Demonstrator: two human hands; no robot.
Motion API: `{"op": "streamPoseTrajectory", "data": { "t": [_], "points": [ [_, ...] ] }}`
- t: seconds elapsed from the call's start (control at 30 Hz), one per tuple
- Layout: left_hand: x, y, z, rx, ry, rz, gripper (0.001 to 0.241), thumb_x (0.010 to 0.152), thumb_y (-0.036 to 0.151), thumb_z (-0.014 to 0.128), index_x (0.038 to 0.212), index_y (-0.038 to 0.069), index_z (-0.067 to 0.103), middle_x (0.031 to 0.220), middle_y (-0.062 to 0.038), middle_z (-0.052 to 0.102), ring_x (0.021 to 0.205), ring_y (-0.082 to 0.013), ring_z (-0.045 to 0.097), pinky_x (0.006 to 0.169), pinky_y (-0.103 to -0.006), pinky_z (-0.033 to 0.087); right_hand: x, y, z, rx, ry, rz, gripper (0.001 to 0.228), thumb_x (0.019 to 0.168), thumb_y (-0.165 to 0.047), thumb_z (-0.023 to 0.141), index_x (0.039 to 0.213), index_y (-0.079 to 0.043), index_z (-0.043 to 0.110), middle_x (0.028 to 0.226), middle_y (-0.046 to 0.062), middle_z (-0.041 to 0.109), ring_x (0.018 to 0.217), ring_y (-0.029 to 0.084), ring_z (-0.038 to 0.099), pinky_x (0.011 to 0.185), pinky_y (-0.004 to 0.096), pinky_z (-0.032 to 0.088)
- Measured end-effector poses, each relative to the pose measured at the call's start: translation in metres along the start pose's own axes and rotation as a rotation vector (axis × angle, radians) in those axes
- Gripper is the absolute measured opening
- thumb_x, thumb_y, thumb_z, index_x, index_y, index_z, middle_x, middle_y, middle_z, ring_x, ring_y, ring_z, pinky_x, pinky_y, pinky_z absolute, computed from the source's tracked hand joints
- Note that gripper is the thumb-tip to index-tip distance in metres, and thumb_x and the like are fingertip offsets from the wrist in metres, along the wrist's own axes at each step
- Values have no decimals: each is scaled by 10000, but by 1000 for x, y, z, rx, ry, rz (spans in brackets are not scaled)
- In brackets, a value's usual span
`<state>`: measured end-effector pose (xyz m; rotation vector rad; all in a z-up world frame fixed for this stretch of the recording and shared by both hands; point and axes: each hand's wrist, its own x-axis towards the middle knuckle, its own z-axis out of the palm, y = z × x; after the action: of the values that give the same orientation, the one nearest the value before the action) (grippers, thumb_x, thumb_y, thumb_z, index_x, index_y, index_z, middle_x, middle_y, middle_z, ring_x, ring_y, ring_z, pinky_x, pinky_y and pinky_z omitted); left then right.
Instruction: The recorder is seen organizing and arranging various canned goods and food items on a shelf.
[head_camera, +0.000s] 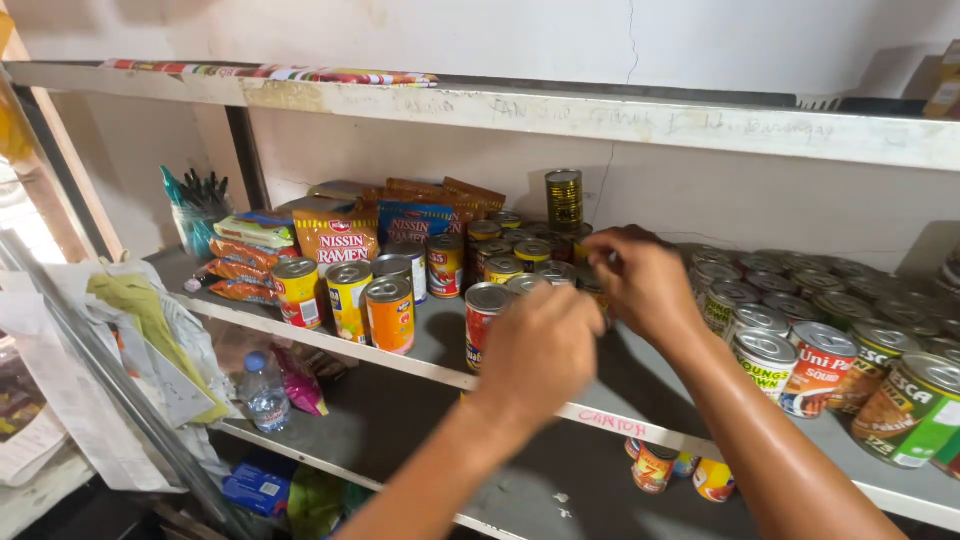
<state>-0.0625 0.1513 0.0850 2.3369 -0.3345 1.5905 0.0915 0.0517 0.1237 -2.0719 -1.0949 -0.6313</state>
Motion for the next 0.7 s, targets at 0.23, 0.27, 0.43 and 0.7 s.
{"op": "streamPoseTrajectory", "data": {
  "t": [0.23, 0.27, 0.43, 0.7],
  "points": [
    [69, -80, -24, 227, -110, -70, 110, 887, 85, 598, 895, 73, 707, 942, -141, 719, 939, -355, 679, 817, -483, 552, 55, 25, 52, -281, -85, -73, 218, 905, -239, 670, 1088, -189, 776, 1104, 146, 675, 1075, 388, 577, 962, 490, 486],
    [77, -82, -23, 312, -302, -202, 149, 912, 139, 604, 982, 92, 727, 1010, -166, 727, 988, -368, 688, 875, -477, 549, 61, 21, 51, -303, -142, -27, 209, 886, -264, 688, 1064, -212, 785, 1139, 133, 665, 1101, 378, 572, 975, 478, 483],
    [99, -128, 19, 332, -650, -409, 373, 869, 187, 621, 1231, 116, 676, 1218, -192, 689, 1121, -388, 667, 924, -488, 531, 69, 25, 55, -416, -219, -1, 204, 839, -246, 712, 1021, -251, 805, 1178, 115, 656, 1145, 362, 564, 982, 479, 481],
    [112, -166, 73, 252, -985, -395, 445, 828, 154, 625, 1264, 88, 682, 1300, -178, 662, 1196, -330, 653, 980, -412, 533, 75, 42, 60, -297, -160, -39, 188, 872, -328, 715, 1003, -221, 798, 1167, 158, 657, 1115, 392, 588, 981, 510, 474]
  ]
}}
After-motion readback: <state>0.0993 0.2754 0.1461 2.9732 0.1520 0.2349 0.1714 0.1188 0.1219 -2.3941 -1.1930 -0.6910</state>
